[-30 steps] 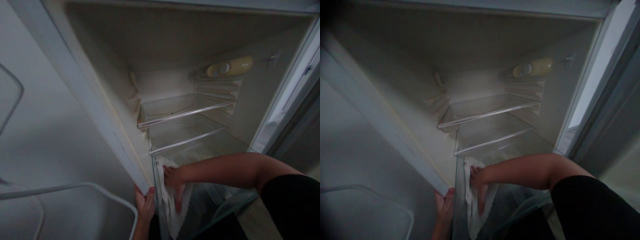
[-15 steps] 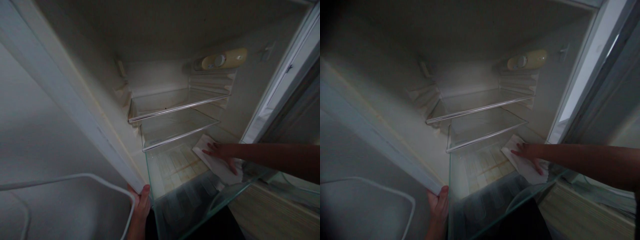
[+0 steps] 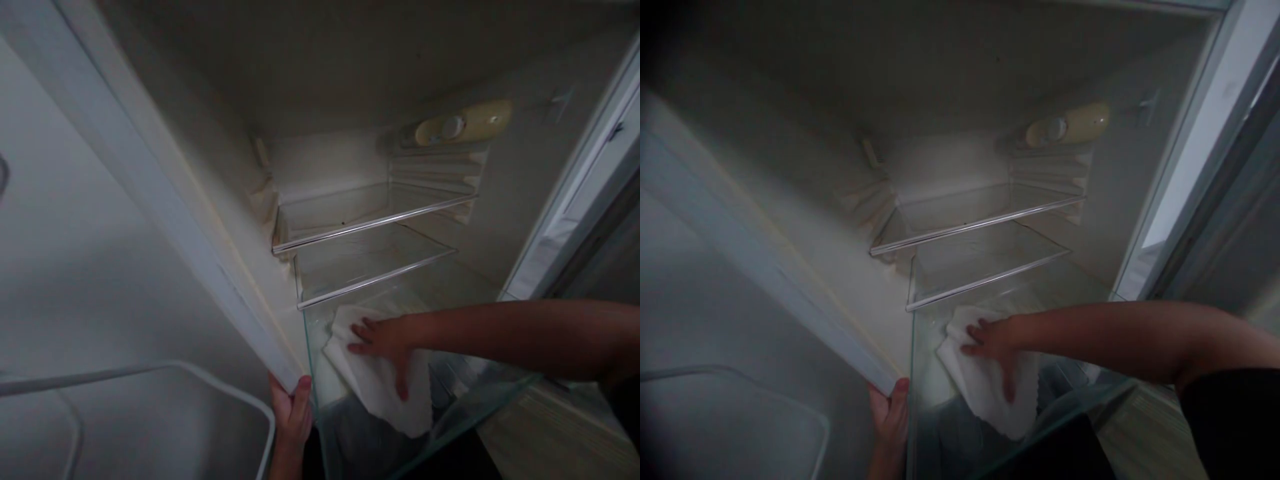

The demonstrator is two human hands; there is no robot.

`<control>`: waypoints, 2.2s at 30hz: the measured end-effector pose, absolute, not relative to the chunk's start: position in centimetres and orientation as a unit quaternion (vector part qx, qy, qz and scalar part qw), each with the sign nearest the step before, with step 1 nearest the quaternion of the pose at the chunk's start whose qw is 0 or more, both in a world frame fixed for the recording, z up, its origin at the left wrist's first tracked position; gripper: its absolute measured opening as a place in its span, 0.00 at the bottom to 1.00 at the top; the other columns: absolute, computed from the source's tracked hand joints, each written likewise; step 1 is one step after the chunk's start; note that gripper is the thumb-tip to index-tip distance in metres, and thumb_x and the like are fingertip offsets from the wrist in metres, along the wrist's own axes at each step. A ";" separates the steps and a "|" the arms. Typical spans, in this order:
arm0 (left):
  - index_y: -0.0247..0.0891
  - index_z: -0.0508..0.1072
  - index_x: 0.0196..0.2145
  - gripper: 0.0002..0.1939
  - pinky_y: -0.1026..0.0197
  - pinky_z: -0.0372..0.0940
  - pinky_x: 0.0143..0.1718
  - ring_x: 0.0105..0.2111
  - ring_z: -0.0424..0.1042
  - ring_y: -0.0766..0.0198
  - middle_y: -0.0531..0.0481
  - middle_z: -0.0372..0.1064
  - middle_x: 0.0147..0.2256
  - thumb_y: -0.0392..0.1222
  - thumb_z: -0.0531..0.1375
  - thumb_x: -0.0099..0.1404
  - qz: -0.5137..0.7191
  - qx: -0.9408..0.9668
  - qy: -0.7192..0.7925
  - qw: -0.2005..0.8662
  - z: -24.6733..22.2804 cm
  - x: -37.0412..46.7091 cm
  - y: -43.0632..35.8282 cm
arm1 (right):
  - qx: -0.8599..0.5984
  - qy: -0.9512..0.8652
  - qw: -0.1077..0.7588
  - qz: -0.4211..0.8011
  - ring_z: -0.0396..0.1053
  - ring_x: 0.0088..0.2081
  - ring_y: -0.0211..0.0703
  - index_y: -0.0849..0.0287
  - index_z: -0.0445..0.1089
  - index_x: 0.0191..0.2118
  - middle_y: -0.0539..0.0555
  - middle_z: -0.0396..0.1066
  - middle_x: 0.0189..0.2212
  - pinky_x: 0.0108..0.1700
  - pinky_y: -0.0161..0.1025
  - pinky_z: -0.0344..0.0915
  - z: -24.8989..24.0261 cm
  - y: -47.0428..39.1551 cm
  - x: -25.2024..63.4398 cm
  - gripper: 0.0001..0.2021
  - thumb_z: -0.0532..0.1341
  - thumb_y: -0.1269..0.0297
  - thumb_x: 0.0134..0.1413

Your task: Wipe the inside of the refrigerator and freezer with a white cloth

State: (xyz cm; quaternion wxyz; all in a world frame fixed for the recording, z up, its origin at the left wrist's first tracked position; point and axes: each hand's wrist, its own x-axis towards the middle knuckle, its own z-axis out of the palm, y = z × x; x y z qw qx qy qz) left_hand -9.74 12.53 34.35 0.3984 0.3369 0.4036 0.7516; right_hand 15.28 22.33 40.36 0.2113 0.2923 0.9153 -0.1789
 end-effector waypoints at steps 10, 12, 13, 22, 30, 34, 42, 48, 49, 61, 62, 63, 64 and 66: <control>0.43 0.73 0.50 0.37 0.60 0.76 0.40 0.33 0.76 0.61 0.53 0.72 0.33 0.58 0.78 0.46 0.749 0.345 0.417 0.383 32.7 -10.7 13.3 | 0.080 0.979 0.118 -0.146 0.34 0.75 0.77 0.59 0.44 0.77 0.70 0.39 0.75 0.74 0.64 0.40 38.8 20.2 10.2 0.72 0.72 0.27 0.32; 0.45 0.73 0.49 0.36 0.60 0.76 0.38 0.33 0.75 0.61 0.55 0.70 0.31 0.58 0.78 0.46 0.750 0.337 0.423 0.381 32.7 -10.5 13.1 | 0.089 0.977 0.132 -0.144 0.28 0.75 0.77 0.51 0.39 0.78 0.66 0.30 0.77 0.73 0.69 0.39 39.0 20.3 12.7 0.73 0.74 0.29 0.31; 0.46 0.73 0.49 0.36 0.60 0.75 0.38 0.32 0.74 0.61 0.56 0.69 0.30 0.58 0.78 0.45 0.751 0.332 0.423 0.383 32.8 -10.3 12.9 | 0.100 0.974 0.141 -0.146 0.26 0.75 0.77 0.48 0.37 0.78 0.65 0.26 0.77 0.72 0.72 0.38 39.1 20.5 14.2 0.74 0.76 0.30 0.29; 0.47 0.73 0.48 0.35 0.66 0.70 0.44 0.37 0.72 0.65 0.56 0.68 0.32 0.59 0.78 0.46 0.741 0.349 0.416 0.395 33.8 -10.3 12.4 | 0.163 0.967 0.066 -0.185 0.29 0.74 0.81 0.48 0.43 0.77 0.67 0.29 0.77 0.69 0.80 0.35 37.6 20.6 22.8 0.72 0.78 0.33 0.28; 0.48 0.72 0.51 0.37 0.66 0.70 0.41 0.34 0.72 0.66 0.58 0.67 0.32 0.58 0.78 0.46 0.753 0.311 0.413 0.406 34.7 -9.3 12.1 | 0.244 0.959 -0.102 -0.101 0.35 0.76 0.66 0.67 0.43 0.77 0.75 0.35 0.75 0.72 0.67 0.49 32.6 21.6 12.5 0.41 0.56 0.48 0.70; 0.42 0.72 0.50 0.41 0.63 0.71 0.42 0.33 0.72 0.64 0.56 0.69 0.32 0.60 0.78 0.43 0.740 0.346 0.418 0.397 34.7 -9.7 12.5 | 0.280 0.948 -0.151 0.008 0.36 0.76 0.70 0.74 0.50 0.74 0.76 0.37 0.74 0.71 0.70 0.48 34.0 25.7 8.6 0.40 0.58 0.49 0.68; 0.43 0.72 0.50 0.36 0.61 0.71 0.45 0.39 0.74 0.60 0.53 0.70 0.34 0.59 0.77 0.48 0.736 0.356 0.426 0.388 32.7 -10.6 12.7 | 0.175 0.974 -0.072 0.127 0.45 0.75 0.54 0.60 0.55 0.73 0.59 0.49 0.74 0.74 0.58 0.48 37.8 32.4 11.2 0.30 0.56 0.64 0.68; 0.44 0.72 0.48 0.34 0.61 0.71 0.42 0.35 0.72 0.63 0.56 0.67 0.32 0.57 0.77 0.48 0.744 0.344 0.436 0.371 31.7 -11.0 12.9 | 0.205 0.969 -0.034 0.134 0.42 0.76 0.50 0.54 0.55 0.74 0.52 0.49 0.74 0.75 0.60 0.45 40.0 33.6 17.3 0.30 0.48 0.76 0.70; 0.45 0.71 0.48 0.34 0.62 0.71 0.41 0.36 0.72 0.62 0.56 0.67 0.32 0.57 0.77 0.48 0.743 0.345 0.433 0.376 31.7 -11.0 12.9 | 0.216 0.969 -0.030 0.119 0.43 0.76 0.51 0.55 0.54 0.74 0.53 0.49 0.74 0.76 0.60 0.44 40.6 33.6 18.8 0.30 0.48 0.76 0.70; 0.49 0.71 0.46 0.35 0.64 0.69 0.44 0.38 0.73 0.64 0.57 0.69 0.32 0.60 0.78 0.45 0.745 0.326 0.441 0.379 32.0 -10.7 13.2 | 0.399 0.913 -0.042 0.079 0.36 0.76 0.58 0.67 0.53 0.74 0.59 0.45 0.75 0.76 0.55 0.28 42.7 31.1 31.2 0.32 0.47 0.77 0.65; 0.49 0.71 0.46 0.34 0.65 0.69 0.44 0.38 0.73 0.64 0.57 0.68 0.32 0.60 0.78 0.45 0.746 0.329 0.438 0.378 32.1 -10.6 13.2 | 0.385 0.918 -0.022 0.097 0.36 0.76 0.59 0.66 0.52 0.74 0.59 0.44 0.75 0.76 0.57 0.30 42.2 31.1 30.2 0.33 0.47 0.79 0.64; 0.48 0.71 0.46 0.34 0.65 0.69 0.44 0.37 0.72 0.65 0.57 0.68 0.32 0.60 0.78 0.45 0.747 0.331 0.434 0.380 32.3 -10.5 13.1 | 0.365 0.925 0.001 0.111 0.36 0.76 0.59 0.65 0.51 0.75 0.58 0.44 0.76 0.76 0.60 0.33 41.8 31.1 28.9 0.35 0.48 0.80 0.62; 0.48 0.71 0.46 0.34 0.66 0.69 0.42 0.36 0.72 0.66 0.58 0.68 0.32 0.60 0.78 0.46 0.747 0.330 0.432 0.383 32.5 -10.4 13.0 | 0.342 0.932 0.021 0.120 0.37 0.76 0.58 0.62 0.50 0.75 0.57 0.44 0.76 0.75 0.63 0.37 41.2 31.2 27.4 0.37 0.49 0.81 0.61; 0.48 0.71 0.48 0.35 0.66 0.69 0.40 0.34 0.70 0.67 0.58 0.66 0.32 0.60 0.77 0.47 0.746 0.324 0.430 0.393 33.0 -10.1 12.7 | 0.298 0.946 0.044 0.123 0.39 0.76 0.55 0.56 0.51 0.75 0.53 0.45 0.75 0.74 0.67 0.43 40.2 31.6 23.8 0.39 0.51 0.82 0.59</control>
